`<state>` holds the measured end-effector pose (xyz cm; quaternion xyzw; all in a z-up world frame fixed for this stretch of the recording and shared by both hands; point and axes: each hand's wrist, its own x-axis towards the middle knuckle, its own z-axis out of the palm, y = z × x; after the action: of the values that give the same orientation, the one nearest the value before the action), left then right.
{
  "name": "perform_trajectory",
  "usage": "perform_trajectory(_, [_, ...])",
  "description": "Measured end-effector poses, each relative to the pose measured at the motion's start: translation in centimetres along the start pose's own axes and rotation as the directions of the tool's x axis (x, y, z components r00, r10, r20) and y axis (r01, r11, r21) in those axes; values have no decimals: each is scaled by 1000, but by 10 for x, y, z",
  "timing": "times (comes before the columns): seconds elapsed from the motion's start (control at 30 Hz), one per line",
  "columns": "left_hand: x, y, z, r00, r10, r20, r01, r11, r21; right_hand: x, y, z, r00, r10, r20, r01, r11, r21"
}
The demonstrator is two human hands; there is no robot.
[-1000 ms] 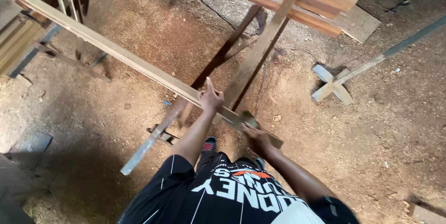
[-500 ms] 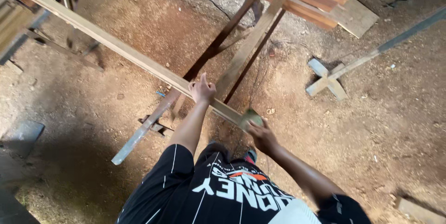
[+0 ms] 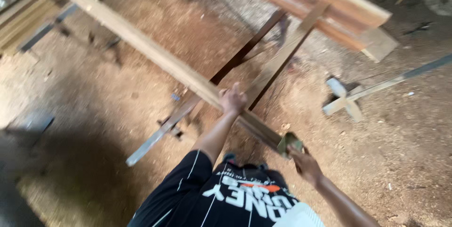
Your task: The person sands the surfaces and edges of a large wooden frame by hand using a piece of sandpaper, moving around the frame to reach different sections.
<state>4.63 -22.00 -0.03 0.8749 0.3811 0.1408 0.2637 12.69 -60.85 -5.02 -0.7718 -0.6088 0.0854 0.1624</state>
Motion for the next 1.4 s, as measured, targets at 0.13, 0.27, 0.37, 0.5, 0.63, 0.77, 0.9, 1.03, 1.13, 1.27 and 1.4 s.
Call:
perform_trajectory(0.13, [3, 2, 0, 965, -147, 220, 136, 989, 62, 59, -17, 31, 985, 16, -174, -4, 998, 68])
perform_trajectory(0.27, [-1, 0, 4, 982, -97, 165, 93, 995, 36, 85, -21, 39, 981, 19, -196, -8, 998, 56])
perform_trajectory(0.37, [2, -3, 10, 972, -119, 205, 113, 993, 38, 57, -11, 20, 981, -100, -166, 98, 995, -20])
perform_trajectory(0.5, [-1, -5, 24, 999, -51, 17, 52, 998, -30, -11, 1, -8, 984, -122, -130, 125, 992, 13])
perform_trajectory(0.63, [-19, 7, 36, 1000, 23, -16, -22, 998, 60, -31, 25, -22, 965, -46, -259, 109, 966, 236])
perform_trajectory(0.77, [-60, 66, 61, 988, 149, 37, -150, 989, 1, -44, 49, -24, 933, 224, -282, -111, 924, 366])
perform_trajectory(0.9, [-89, 144, 83, 808, 427, 405, -381, 904, -194, -48, 93, -31, 851, 474, -224, -288, 780, 556])
perform_trajectory(1.03, [-108, 212, 117, 629, 410, 660, 185, 746, -640, -65, 144, -46, 866, 488, -108, -172, 494, 852])
perform_trajectory(1.13, [-107, 249, 139, 567, 422, 708, 409, 601, -686, -73, 173, -65, 830, 553, 74, -146, 88, 985])
perform_trajectory(1.27, [-106, 290, 161, 611, 470, 637, 389, 522, -759, -83, 208, -121, 793, 595, 133, -6, -211, 977])
perform_trajectory(1.4, [-90, 322, 165, 734, 377, 565, 342, 513, -787, -74, 222, -186, 868, 495, 30, 72, -185, 980])
